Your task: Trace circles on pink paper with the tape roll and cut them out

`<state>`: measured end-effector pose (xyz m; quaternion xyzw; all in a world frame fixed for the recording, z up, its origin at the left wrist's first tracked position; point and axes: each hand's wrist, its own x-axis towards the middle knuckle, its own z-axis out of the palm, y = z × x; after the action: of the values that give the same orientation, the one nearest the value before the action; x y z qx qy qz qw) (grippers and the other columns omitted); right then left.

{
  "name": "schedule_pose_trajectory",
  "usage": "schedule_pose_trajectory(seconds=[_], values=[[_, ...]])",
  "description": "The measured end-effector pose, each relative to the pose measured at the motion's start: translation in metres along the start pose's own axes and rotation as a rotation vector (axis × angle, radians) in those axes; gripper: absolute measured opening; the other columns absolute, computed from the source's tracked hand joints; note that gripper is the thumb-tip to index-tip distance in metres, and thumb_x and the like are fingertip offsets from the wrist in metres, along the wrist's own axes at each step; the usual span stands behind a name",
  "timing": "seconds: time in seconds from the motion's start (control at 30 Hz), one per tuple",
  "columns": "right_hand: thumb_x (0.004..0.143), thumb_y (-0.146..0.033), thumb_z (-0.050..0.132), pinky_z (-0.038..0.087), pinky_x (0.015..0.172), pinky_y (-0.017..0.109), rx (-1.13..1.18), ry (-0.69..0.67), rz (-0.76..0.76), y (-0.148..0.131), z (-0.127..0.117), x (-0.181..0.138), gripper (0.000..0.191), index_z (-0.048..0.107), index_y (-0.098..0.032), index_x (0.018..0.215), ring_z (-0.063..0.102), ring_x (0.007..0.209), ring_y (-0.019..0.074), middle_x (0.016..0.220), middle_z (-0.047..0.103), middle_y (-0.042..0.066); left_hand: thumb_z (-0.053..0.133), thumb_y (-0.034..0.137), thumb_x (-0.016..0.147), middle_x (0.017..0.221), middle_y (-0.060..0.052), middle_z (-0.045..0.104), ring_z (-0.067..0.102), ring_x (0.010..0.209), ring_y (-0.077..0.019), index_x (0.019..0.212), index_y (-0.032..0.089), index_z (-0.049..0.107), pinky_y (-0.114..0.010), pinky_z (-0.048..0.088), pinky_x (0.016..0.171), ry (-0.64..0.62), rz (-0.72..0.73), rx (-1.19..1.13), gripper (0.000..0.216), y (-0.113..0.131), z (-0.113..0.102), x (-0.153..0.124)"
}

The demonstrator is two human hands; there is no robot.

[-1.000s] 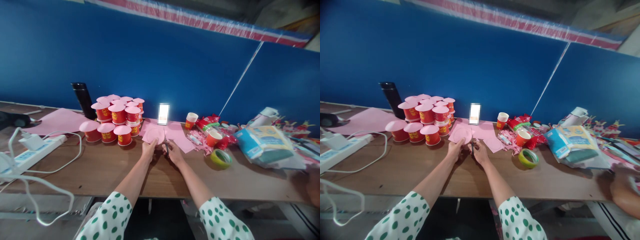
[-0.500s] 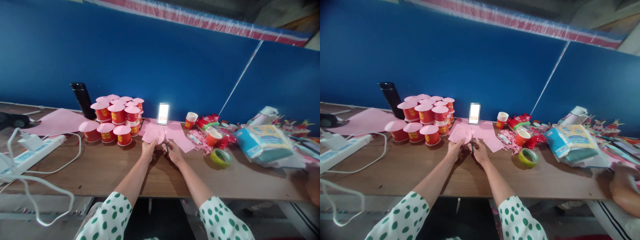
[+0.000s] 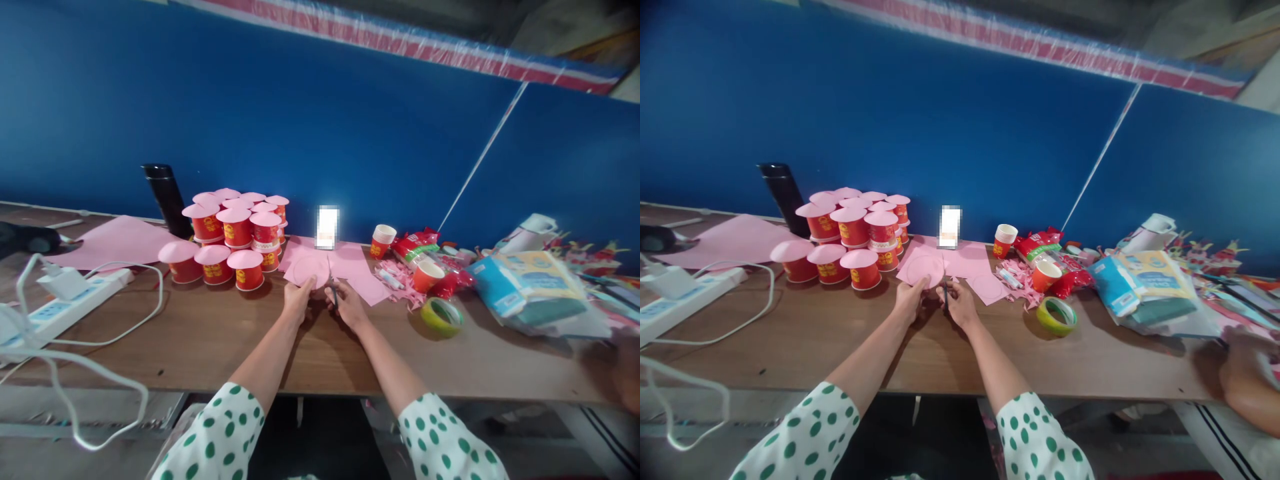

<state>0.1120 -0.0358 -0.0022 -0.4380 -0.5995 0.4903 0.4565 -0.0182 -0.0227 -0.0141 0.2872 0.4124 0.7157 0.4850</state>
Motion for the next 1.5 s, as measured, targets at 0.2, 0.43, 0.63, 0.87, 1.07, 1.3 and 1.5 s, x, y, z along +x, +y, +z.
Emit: schedule_pose_trajectory(seconds=[0.2, 0.43, 0.63, 0.87, 1.07, 1.3, 1.5], values=[[0.069, -0.046, 0.063, 0.037, 0.039, 0.020, -0.003, 0.007, 0.015, -0.0022, 0.0008, -0.0007, 0.037, 0.062, -0.018, 0.093, 0.053, 0.045, 0.0113, 0.057, 0.058, -0.002, 0.077, 0.040, 0.053, 0.059, -0.004, 0.062, 0.055, 0.048, -0.0112, 0.078, 0.006, 0.064, -0.023, 0.043, 0.047, -0.007, 0.002, -0.004, 0.044, -0.0013, -0.0009, 0.0007], [0.070, -0.046, 0.063, 0.037, 0.038, 0.020, -0.009, 0.007, 0.014, -0.0011, 0.0008, 0.0001, 0.036, 0.062, -0.019, 0.093, 0.053, 0.044, 0.0110, 0.057, 0.058, -0.002, 0.077, 0.040, 0.053, 0.056, -0.002, 0.060, 0.052, 0.045, -0.0094, 0.074, 0.007, 0.062, -0.022, 0.040, 0.044, 0.002, -0.003, 0.007, 0.041, -0.0010, -0.0017, 0.0008], [0.070, -0.046, 0.062, 0.036, 0.038, 0.020, -0.014, 0.009, 0.009, -0.0004, 0.0007, 0.0000, 0.036, 0.062, -0.019, 0.094, 0.053, 0.044, 0.0111, 0.058, 0.058, -0.002, 0.077, 0.038, 0.052, 0.054, -0.001, 0.058, 0.050, 0.043, -0.0087, 0.071, 0.008, 0.061, -0.022, 0.040, 0.044, 0.016, -0.024, 0.005, 0.039, 0.0044, 0.0010, -0.0021], [0.070, -0.047, 0.063, 0.038, 0.039, 0.020, -0.017, 0.002, -0.005, 0.0003, -0.0005, 0.0003, 0.036, 0.062, -0.019, 0.093, 0.053, 0.045, 0.0115, 0.059, 0.058, -0.002, 0.077, 0.036, 0.052, 0.050, 0.002, 0.055, 0.047, 0.042, -0.0071, 0.069, 0.009, 0.061, -0.021, 0.038, 0.043, 0.025, -0.020, -0.001, 0.035, 0.0040, 0.0013, -0.0019], [0.071, -0.046, 0.063, 0.039, 0.040, 0.021, -0.015, 0.004, -0.006, -0.0001, 0.0003, -0.0002, 0.034, 0.062, -0.020, 0.093, 0.053, 0.045, 0.0111, 0.058, 0.058, -0.002, 0.077, 0.036, 0.053, 0.053, 0.002, 0.057, 0.049, 0.043, -0.0076, 0.072, 0.009, 0.061, -0.021, 0.039, 0.043, 0.014, -0.012, -0.005, 0.036, 0.0009, -0.0001, 0.0001], [0.071, -0.045, 0.063, 0.038, 0.039, 0.021, -0.028, 0.005, -0.021, -0.0010, 0.0000, -0.0014, 0.032, 0.062, -0.020, 0.091, 0.054, 0.046, 0.0120, 0.058, 0.058, -0.002, 0.077, 0.036, 0.053, 0.054, 0.001, 0.058, 0.050, 0.044, -0.0078, 0.073, 0.009, 0.062, -0.021, 0.041, 0.044, 0.012, -0.017, -0.010, 0.037, 0.0023, 0.0007, -0.0008], [0.071, -0.045, 0.062, 0.038, 0.040, 0.021, -0.026, 0.003, -0.022, -0.0020, 0.0006, -0.0015, 0.032, 0.062, -0.020, 0.091, 0.054, 0.046, 0.0118, 0.058, 0.058, -0.002, 0.077, 0.037, 0.053, 0.052, 0.001, 0.057, 0.049, 0.043, -0.0085, 0.075, 0.008, 0.063, -0.022, 0.041, 0.045, 0.014, -0.017, -0.004, 0.038, 0.0031, 0.0009, -0.0015]])
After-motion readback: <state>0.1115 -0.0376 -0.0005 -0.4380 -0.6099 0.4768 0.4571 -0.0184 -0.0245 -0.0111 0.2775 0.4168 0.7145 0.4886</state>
